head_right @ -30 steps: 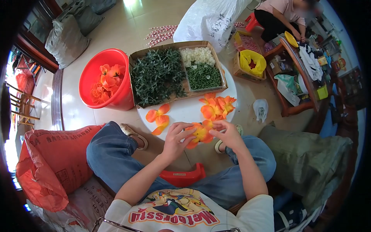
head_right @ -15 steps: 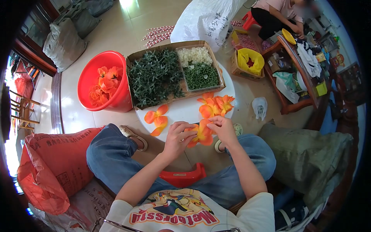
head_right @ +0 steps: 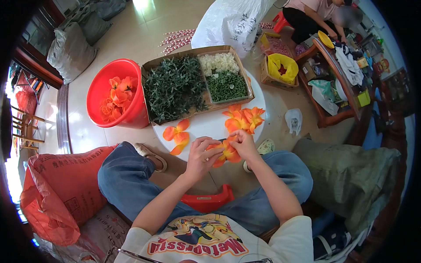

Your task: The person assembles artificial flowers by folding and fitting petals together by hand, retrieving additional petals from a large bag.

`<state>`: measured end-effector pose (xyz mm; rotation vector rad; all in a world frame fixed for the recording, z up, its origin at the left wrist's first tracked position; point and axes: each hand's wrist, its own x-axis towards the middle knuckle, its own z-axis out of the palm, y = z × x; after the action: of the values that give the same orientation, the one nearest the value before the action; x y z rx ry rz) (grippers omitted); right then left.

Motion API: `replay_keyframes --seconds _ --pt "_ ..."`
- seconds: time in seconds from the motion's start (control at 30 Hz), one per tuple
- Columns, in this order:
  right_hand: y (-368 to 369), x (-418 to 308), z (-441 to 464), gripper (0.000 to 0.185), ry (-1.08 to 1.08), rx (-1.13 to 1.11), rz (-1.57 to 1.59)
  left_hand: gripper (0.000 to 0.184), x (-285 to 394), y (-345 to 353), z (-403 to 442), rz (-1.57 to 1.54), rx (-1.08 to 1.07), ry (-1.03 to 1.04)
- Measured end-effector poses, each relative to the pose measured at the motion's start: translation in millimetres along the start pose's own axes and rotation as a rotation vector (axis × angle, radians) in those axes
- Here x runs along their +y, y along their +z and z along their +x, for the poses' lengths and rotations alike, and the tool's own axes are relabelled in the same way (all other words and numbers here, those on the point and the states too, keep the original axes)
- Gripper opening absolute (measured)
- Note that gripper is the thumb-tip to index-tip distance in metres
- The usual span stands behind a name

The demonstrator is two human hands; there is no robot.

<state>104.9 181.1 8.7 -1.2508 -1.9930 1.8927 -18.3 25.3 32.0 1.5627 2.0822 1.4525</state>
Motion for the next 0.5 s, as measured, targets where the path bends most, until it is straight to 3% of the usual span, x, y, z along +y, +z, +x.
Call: replay_keyframes --seconds 0.2,0.3,0.5 --pt "7 14 -1 0.013 0.021 0.012 0.096 0.020 -2 0 1 0.026 -0.033 0.006" --pt "1 9 6 0.015 -0.202 0.302 -0.044 0.019 -1 -2 0 0.046 -0.042 0.023" --pt "-29 -41 -3 0.018 -0.374 0.447 -0.123 0.016 -2 -4 -1 0.054 -0.041 0.050"
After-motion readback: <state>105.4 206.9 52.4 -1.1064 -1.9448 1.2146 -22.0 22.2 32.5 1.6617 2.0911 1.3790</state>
